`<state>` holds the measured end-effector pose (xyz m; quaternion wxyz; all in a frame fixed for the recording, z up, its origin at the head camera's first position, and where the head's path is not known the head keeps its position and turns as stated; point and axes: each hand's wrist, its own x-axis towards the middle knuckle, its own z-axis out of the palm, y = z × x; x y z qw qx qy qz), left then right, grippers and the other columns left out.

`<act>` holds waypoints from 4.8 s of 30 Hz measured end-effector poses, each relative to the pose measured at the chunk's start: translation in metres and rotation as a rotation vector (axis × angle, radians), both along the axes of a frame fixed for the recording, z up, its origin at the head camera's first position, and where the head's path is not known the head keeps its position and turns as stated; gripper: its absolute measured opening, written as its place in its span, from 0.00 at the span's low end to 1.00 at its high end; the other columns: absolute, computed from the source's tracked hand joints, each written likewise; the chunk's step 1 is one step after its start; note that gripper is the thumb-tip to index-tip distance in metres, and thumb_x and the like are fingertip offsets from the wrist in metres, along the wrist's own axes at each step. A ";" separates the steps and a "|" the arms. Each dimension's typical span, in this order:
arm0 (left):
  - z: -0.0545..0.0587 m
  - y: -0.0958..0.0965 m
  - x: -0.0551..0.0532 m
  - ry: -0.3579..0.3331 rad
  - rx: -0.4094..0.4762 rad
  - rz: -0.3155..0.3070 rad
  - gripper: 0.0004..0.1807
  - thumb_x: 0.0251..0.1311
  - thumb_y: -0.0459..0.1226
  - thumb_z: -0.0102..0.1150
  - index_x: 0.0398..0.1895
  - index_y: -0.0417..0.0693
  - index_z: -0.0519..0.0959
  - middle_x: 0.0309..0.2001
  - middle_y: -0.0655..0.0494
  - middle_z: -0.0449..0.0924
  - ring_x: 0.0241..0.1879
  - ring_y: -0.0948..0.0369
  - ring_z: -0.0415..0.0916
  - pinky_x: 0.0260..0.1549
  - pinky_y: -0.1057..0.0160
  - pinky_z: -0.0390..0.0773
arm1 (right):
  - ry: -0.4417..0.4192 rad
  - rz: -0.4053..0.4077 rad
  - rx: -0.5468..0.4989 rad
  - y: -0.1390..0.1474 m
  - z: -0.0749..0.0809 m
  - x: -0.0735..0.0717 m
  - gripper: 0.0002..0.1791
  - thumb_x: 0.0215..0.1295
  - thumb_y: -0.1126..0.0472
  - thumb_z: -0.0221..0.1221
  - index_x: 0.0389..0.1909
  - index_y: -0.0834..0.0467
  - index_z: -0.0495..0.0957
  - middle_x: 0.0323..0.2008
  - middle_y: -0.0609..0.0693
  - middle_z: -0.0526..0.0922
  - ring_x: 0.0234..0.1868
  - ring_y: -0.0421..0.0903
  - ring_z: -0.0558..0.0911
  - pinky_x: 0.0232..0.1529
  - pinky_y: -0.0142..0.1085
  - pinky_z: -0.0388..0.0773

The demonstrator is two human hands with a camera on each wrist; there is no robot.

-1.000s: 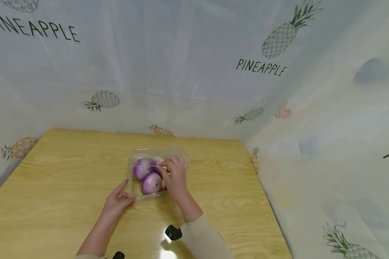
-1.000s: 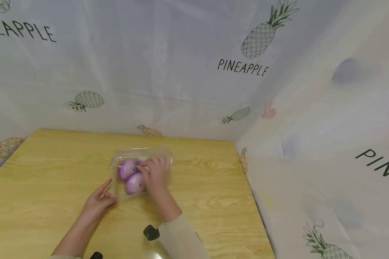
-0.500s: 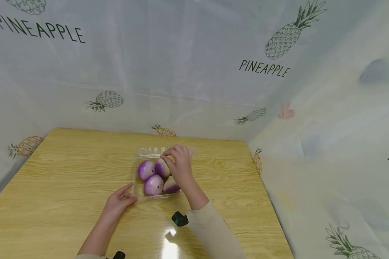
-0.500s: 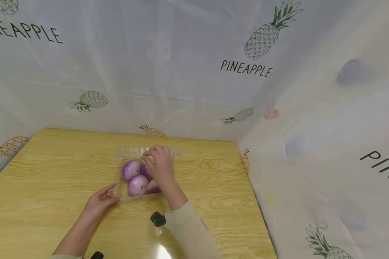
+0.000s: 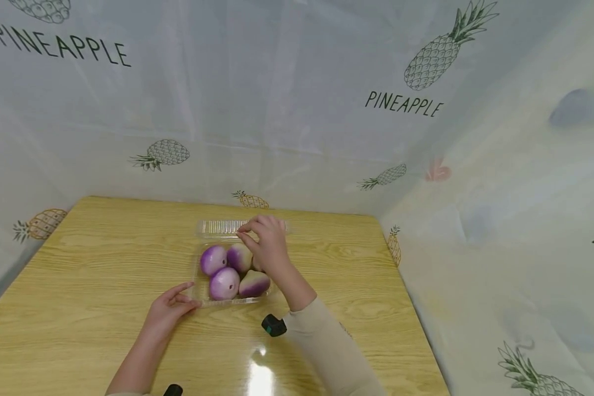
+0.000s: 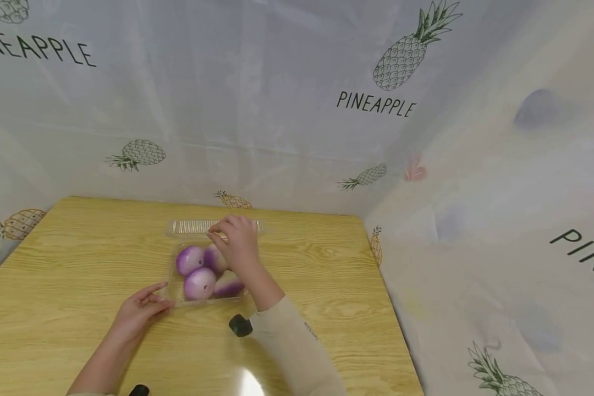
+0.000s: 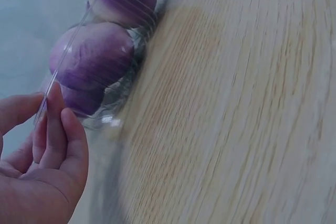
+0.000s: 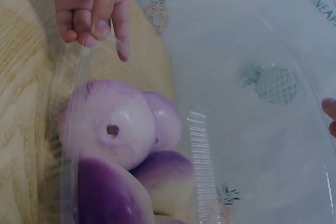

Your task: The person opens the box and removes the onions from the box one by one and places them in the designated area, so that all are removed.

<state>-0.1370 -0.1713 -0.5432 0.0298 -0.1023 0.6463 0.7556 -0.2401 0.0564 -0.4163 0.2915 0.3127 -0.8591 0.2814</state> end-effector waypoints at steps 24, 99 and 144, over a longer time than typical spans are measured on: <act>-0.007 -0.059 0.011 0.151 0.219 -0.018 0.25 0.62 0.18 0.52 0.48 0.58 0.81 0.33 0.55 0.75 0.34 0.60 0.83 0.40 0.63 0.83 | -0.119 -0.002 0.064 0.013 0.021 -0.017 0.07 0.57 0.59 0.71 0.37 0.52 0.86 0.39 0.44 0.84 0.46 0.45 0.76 0.50 0.47 0.66; -0.012 -0.095 0.008 0.001 0.207 -0.135 0.19 0.72 0.29 0.49 0.58 0.62 0.64 0.36 0.54 0.86 0.36 0.58 0.85 0.37 0.61 0.85 | -0.636 0.062 -0.026 -0.007 -0.021 -0.108 0.28 0.62 0.58 0.67 0.63 0.57 0.74 0.71 0.52 0.62 0.71 0.50 0.60 0.69 0.45 0.60; -0.038 -0.079 0.003 0.180 0.544 -0.294 0.37 0.78 0.30 0.33 0.78 0.56 0.28 0.45 0.45 0.84 0.42 0.55 0.84 0.36 0.60 0.85 | -0.902 0.205 -0.241 -0.024 -0.072 0.016 0.21 0.57 0.63 0.70 0.52 0.64 0.80 0.46 0.54 0.80 0.47 0.50 0.78 0.46 0.32 0.78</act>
